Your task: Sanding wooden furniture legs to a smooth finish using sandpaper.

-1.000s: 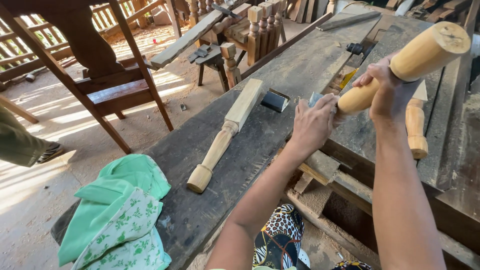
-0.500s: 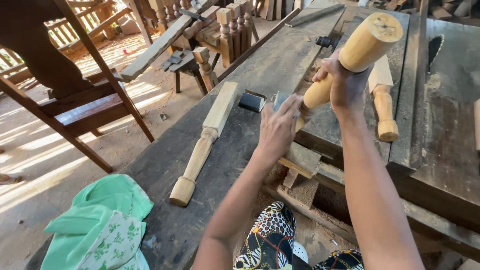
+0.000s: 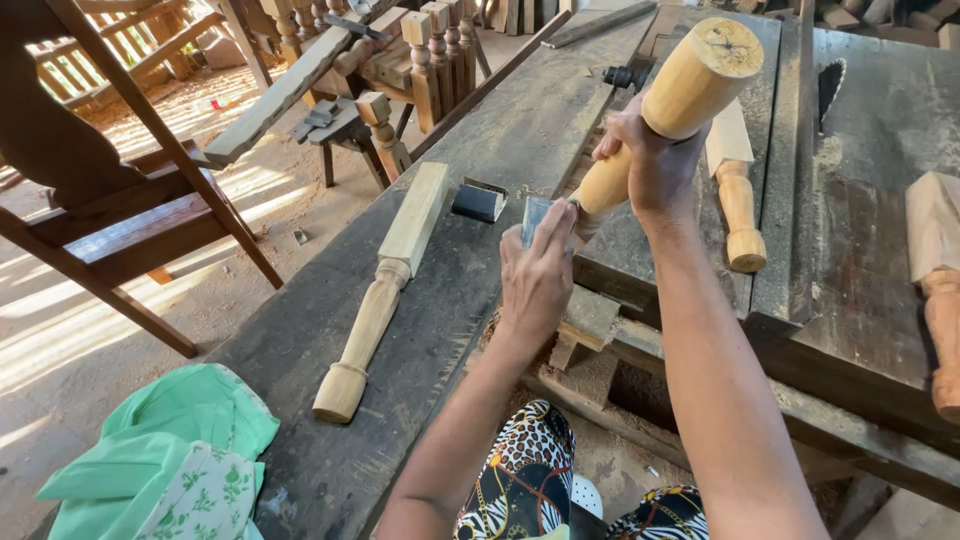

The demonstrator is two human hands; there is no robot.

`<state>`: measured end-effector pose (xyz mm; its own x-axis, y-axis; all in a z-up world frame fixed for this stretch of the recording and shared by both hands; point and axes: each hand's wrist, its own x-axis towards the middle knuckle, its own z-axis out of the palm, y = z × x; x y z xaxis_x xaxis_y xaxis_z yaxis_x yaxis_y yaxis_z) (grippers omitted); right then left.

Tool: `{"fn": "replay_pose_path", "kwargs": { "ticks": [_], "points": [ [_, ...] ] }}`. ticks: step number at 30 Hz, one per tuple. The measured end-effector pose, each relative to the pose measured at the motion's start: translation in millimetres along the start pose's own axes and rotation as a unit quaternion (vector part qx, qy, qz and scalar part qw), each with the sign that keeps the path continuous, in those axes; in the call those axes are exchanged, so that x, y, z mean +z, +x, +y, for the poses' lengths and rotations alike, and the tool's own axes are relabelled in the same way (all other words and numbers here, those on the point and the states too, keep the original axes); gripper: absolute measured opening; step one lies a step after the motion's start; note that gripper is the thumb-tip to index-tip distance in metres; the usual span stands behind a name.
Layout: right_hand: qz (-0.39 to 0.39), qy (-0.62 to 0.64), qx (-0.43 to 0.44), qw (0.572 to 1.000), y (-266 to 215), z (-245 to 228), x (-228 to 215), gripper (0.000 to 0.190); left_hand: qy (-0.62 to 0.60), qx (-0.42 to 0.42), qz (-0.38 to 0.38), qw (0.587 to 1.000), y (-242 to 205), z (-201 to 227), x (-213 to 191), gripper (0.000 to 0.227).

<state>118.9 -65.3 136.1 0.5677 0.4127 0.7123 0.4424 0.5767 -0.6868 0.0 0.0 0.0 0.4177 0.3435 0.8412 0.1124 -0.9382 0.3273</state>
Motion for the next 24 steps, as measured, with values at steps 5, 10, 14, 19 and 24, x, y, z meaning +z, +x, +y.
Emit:
{"fn": "replay_pose_path", "kwargs": {
  "ticks": [5, 10, 14, 19, 24],
  "points": [
    [-0.020, 0.008, -0.016, 1.000, -5, -3, -6, 0.008, -0.062, -0.006, -0.107, 0.992, 33, -27, 15, 0.039],
    [0.005, 0.057, -0.023, 0.998, 0, -4, -8, 0.015, -0.043, 0.059, -0.028, 0.997, 16, -10, -7, 0.048],
    [0.009, 0.053, -0.002, 0.999, -4, -4, -9, 0.014, -0.058, 0.025, -0.034, 0.997, 16, -1, -15, 0.049],
    [0.002, 0.069, 0.009, 0.998, -3, 1, -25, 0.013, -0.067, 0.027, -0.074, 0.995, 34, -12, 7, 0.047],
    [0.017, 0.001, 0.039, 0.999, 2, -9, -37, 0.021, -0.032, 0.017, -0.075, 0.997, 11, 9, -4, 0.051]
  ]
}}
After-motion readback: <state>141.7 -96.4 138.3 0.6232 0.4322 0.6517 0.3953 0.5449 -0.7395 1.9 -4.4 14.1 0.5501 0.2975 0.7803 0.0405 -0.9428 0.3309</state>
